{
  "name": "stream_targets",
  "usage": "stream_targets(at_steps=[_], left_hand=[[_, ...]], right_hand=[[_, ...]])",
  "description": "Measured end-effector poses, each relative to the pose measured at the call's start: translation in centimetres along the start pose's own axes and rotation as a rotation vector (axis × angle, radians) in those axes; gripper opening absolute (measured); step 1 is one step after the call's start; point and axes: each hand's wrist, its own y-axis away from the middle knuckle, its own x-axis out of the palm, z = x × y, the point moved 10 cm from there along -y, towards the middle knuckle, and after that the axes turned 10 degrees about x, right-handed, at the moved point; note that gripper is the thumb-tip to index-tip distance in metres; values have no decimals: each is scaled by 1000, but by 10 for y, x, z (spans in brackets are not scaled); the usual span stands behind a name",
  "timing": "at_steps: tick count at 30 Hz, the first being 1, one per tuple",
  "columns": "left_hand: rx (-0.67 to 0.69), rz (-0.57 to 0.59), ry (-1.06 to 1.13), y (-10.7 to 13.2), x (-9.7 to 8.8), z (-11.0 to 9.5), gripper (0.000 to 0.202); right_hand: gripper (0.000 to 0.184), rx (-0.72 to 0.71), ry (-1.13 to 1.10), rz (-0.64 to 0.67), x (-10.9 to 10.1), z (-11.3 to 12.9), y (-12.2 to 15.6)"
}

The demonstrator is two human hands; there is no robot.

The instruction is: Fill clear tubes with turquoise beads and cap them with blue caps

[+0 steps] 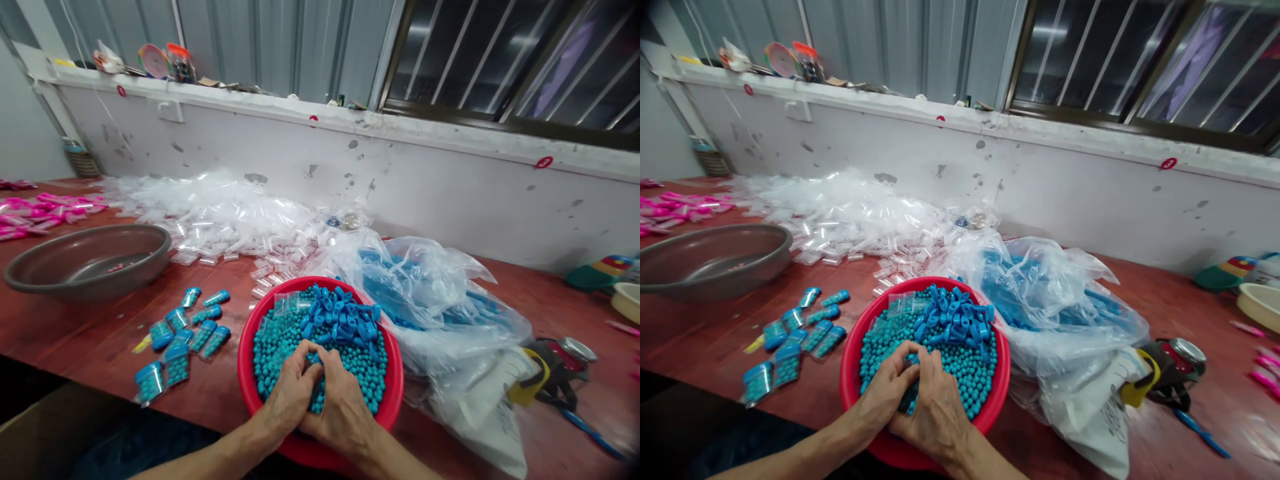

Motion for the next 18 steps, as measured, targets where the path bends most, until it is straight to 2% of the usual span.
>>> stream_targets(at_steps=[3,5,7,9,11,12,13,14,15,18], left_hand=[[74,44,-106,-2,-7,-12,15],[92,53,-180,-1,-27,-17,22],[64,21,-290,1,-63,-17,30],[49,-34,-465,4,-106,-20,36],[12,-143,-806,9,-150,-28,37],[11,-204,-981,12,-165,-36,38],[23,-247,-1138,14,-172,-45,37],[53,-261,-1259,15,-172,-52,37],[100,-235,-1341,14,-163,-57,35],[269,28,-1415,9,-114,-50,30]], right_hand=[[82,23,-41,133,6,0,-2],[89,10,-61,222,7,-3,-5],[85,7,-56,242,3,-14,-9],[63,23,-27,220,-4,-30,-14],[41,42,24,196,-9,-45,-19],[34,51,60,185,-11,-49,-21],[29,55,104,174,-12,-50,-24],[27,54,156,162,-12,-49,-28],[27,37,217,154,-11,-44,-32],[32,-72,432,138,1,-20,-46]])
